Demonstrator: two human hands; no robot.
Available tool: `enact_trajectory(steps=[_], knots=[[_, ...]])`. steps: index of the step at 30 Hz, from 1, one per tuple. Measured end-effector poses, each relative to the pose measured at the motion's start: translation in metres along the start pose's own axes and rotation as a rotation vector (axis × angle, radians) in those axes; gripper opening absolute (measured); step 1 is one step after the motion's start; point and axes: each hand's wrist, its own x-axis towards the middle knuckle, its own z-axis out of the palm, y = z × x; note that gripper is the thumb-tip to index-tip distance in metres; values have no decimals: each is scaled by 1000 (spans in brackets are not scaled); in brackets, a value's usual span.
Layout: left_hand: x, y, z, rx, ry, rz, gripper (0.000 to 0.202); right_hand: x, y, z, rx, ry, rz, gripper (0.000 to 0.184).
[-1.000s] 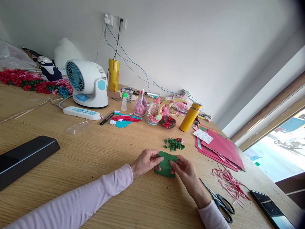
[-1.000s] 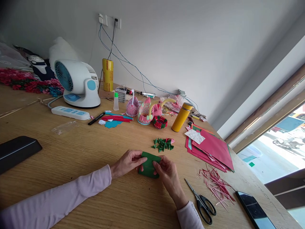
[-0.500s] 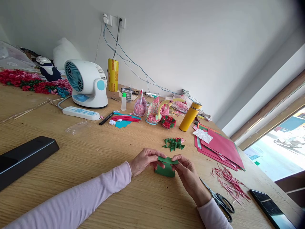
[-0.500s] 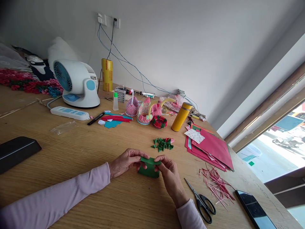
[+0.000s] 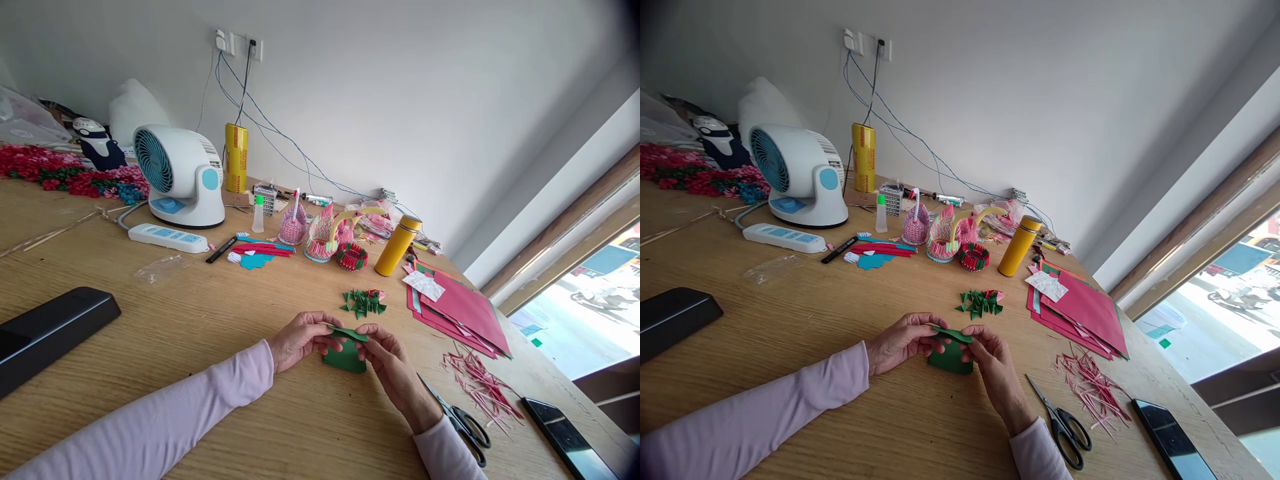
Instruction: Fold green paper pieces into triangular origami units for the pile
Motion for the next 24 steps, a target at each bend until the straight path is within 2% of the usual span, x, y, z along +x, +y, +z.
enact_trajectory(steps=[7,12,15,18,21,24], knots=[[1,0,-1,-44,11,-19,20,-1,-1,0,20,-9,21,26],[1,3,-3,-160,-12,-78,29,-2,0,3,-125,-34,-62,28],[0,3,-2,-129,-55,-76,27,-1,2,3,-199,4,-96,26],[-2,1,2,170,-44,62,16,0,3,3,-224,40,-117,26],[-5,-2,7,568,52,305,26,-1,3,3,-244,46,-118,27],[-6,-7,10,719,124,467,38,-2,2,5,-258,52,-124,29]])
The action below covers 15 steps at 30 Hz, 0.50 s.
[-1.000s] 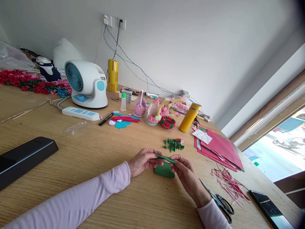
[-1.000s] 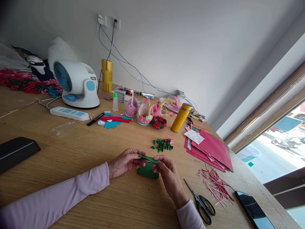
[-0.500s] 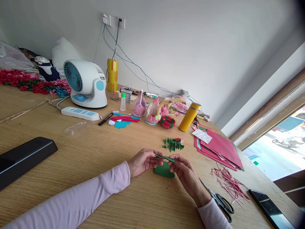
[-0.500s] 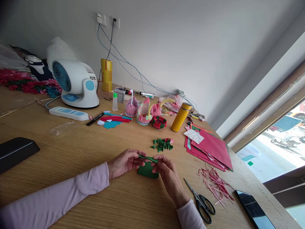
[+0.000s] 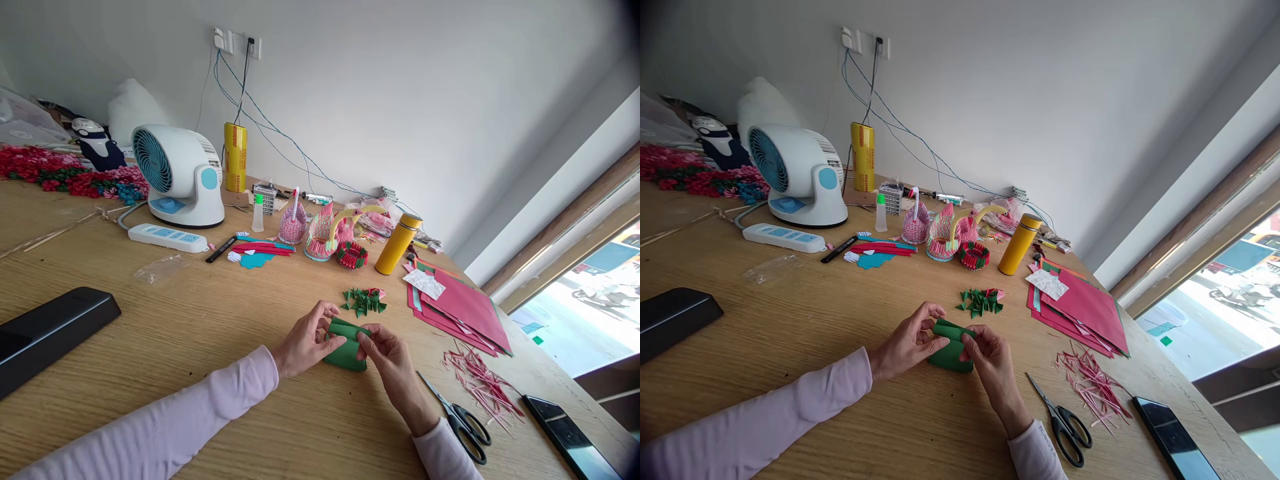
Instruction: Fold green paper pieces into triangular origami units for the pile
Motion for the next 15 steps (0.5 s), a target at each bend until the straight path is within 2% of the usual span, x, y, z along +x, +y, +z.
enact_trajectory(steps=[5,10,15], knots=[[-2,-8,3,31,-27,-15,27,0,0,2,7,19,-15,29],[2,-13,2,-29,-10,-73,32,0,1,2,1,15,-25,27],[4,-10,1,-16,-10,-9,28,-2,-2,3,14,-14,-38,23]])
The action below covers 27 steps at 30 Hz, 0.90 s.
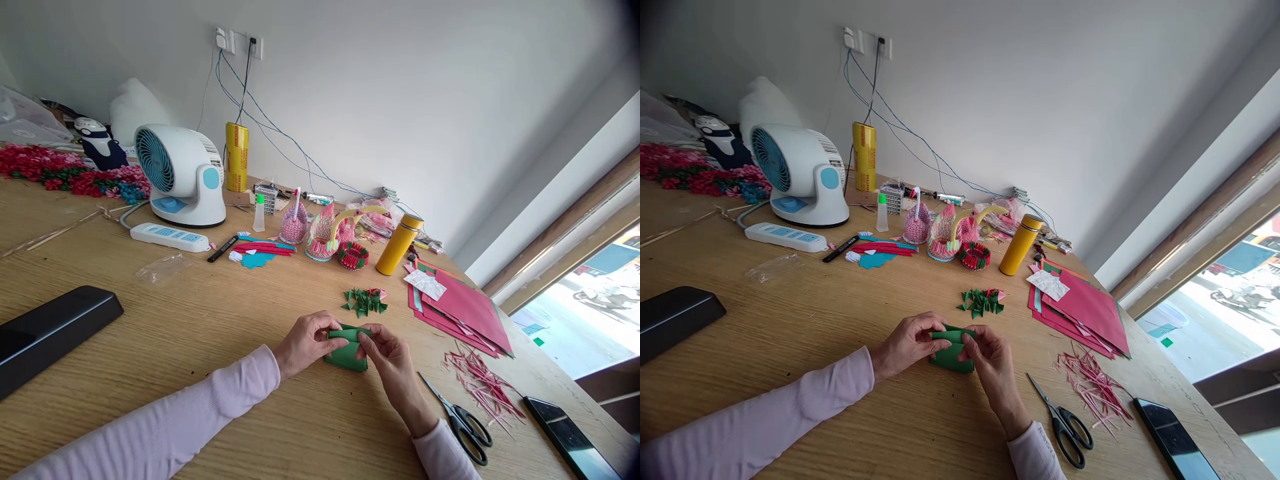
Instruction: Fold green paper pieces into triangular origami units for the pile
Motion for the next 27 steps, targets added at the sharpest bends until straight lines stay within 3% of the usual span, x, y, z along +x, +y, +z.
enact_trajectory(steps=[5,12,15,27], knots=[[0,4,-1,-73,-2,-95,28,-3,-3,6,76,5,-70,33],[-1,7,-1,-98,-10,-118,29,-2,6,1,-48,-26,-110,14],[-1,6,0,-118,-14,-124,28,-1,6,0,-56,15,-146,22],[-2,7,4,-270,67,-109,33,-6,0,6,64,93,-88,26]])
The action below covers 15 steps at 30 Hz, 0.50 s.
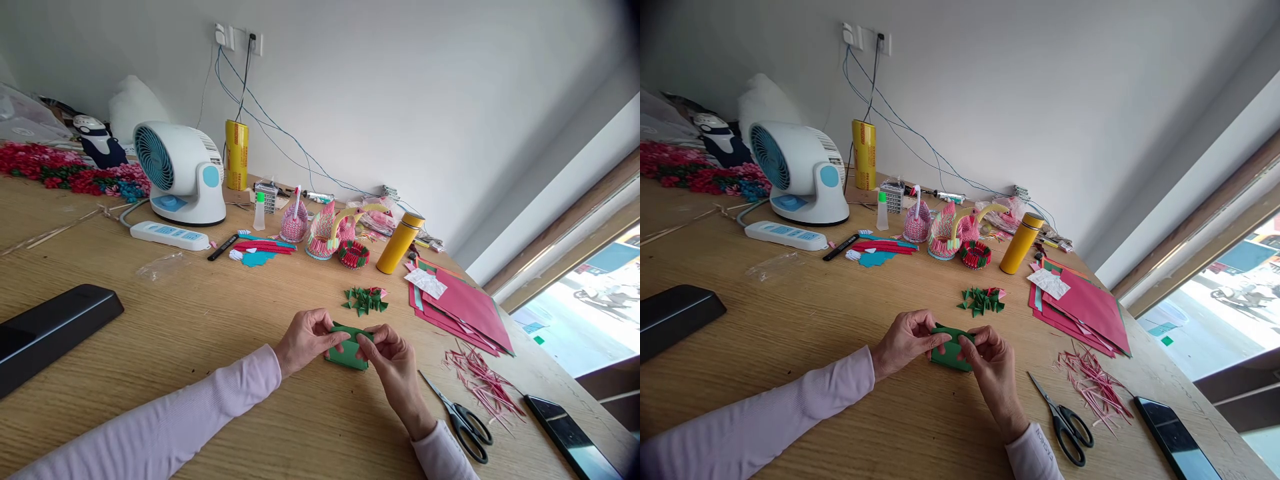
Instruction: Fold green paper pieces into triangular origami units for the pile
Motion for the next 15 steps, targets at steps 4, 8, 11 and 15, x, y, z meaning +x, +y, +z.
enact_trajectory(steps=[4,8,11,15], knots=[[1,1,1,-77,15,-3,36,-1,-4,2,-9,8,0,23],[2,3,0,-89,12,-5,45,-1,-3,1,-13,6,-6,22],[2,2,-1,-36,-67,-37,39,0,-1,0,1,-5,-7,23],[2,0,-2,-46,-192,-97,31,0,0,1,12,-25,-4,23]])
